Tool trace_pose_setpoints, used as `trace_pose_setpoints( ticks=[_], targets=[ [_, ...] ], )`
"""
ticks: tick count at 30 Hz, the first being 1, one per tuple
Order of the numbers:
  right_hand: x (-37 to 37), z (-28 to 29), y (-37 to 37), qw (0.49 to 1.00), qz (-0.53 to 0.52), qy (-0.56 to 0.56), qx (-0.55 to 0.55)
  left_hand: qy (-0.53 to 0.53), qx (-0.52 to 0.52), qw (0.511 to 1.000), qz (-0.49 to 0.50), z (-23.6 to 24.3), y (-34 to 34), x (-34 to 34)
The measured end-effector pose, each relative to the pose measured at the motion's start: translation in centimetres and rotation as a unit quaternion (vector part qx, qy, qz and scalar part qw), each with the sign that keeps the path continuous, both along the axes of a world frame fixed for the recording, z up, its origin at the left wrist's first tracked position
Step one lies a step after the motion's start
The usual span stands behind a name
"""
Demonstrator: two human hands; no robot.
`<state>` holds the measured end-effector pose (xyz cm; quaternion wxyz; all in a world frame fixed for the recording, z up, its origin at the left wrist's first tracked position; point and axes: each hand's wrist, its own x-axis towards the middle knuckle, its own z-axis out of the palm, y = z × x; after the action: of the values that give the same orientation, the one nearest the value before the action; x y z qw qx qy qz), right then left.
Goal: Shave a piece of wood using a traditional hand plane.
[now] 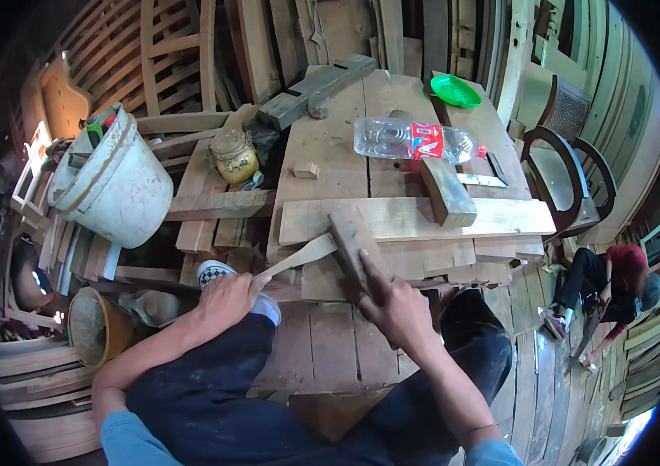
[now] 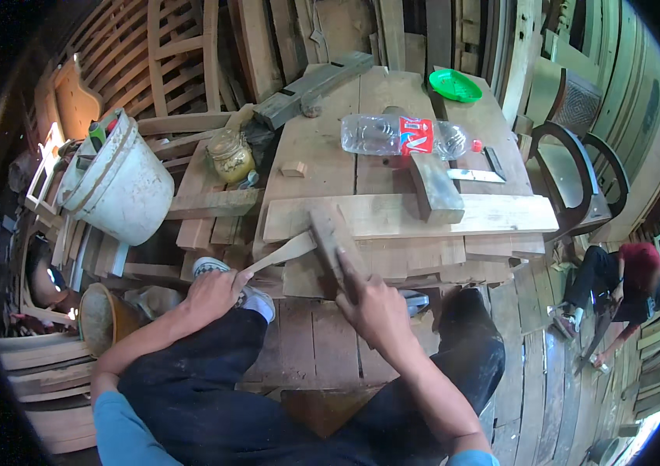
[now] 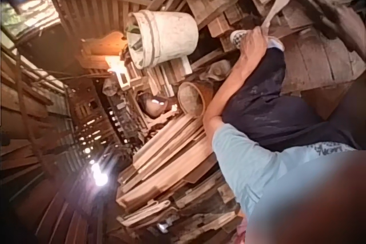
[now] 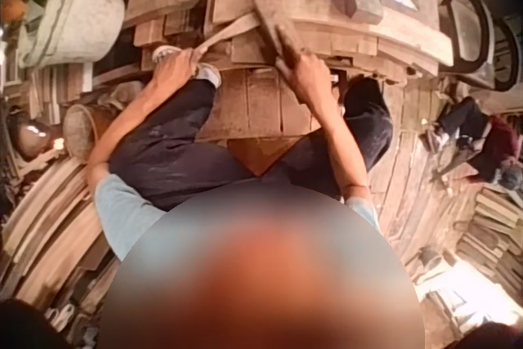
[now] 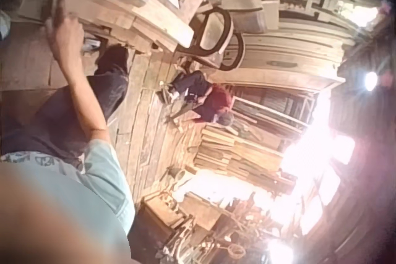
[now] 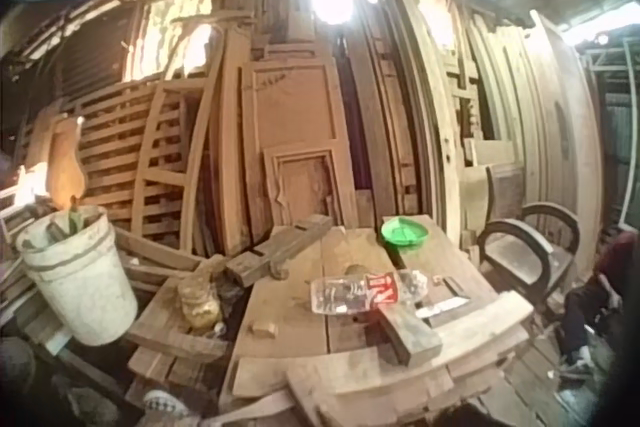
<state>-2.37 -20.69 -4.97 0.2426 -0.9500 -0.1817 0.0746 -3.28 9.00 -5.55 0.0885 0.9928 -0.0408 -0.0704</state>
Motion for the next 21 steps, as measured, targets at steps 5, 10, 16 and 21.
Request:
trace_pose_setpoints(
  ticks=[5, 10, 16, 21],
  targets=[
    [-3.3, -1.3, 2.7, 0.995, 0.100, 0.023, -0.009, -0.030, -0.022, 0.999, -0.025, -1.3, 0.4, 0.1],
    [0.5, 0.1, 0.1, 1.000, 0.012, -0.027, 0.002, -0.021, -0.018, 1.000, -0.004, -0.1, -0.1, 0.1],
    [-2.3, -3.1, 1.2, 0.992, 0.108, -0.044, 0.046, -0.025, -0.038, 0.999, -0.027, -1.2, 0.7, 0.0],
    [0.7, -1.2, 0.1, 0.999, 0.019, -0.046, 0.022, 0.012, -0.007, 1.000, 0.016, 0.3, 0.1, -0.1]
  ],
)
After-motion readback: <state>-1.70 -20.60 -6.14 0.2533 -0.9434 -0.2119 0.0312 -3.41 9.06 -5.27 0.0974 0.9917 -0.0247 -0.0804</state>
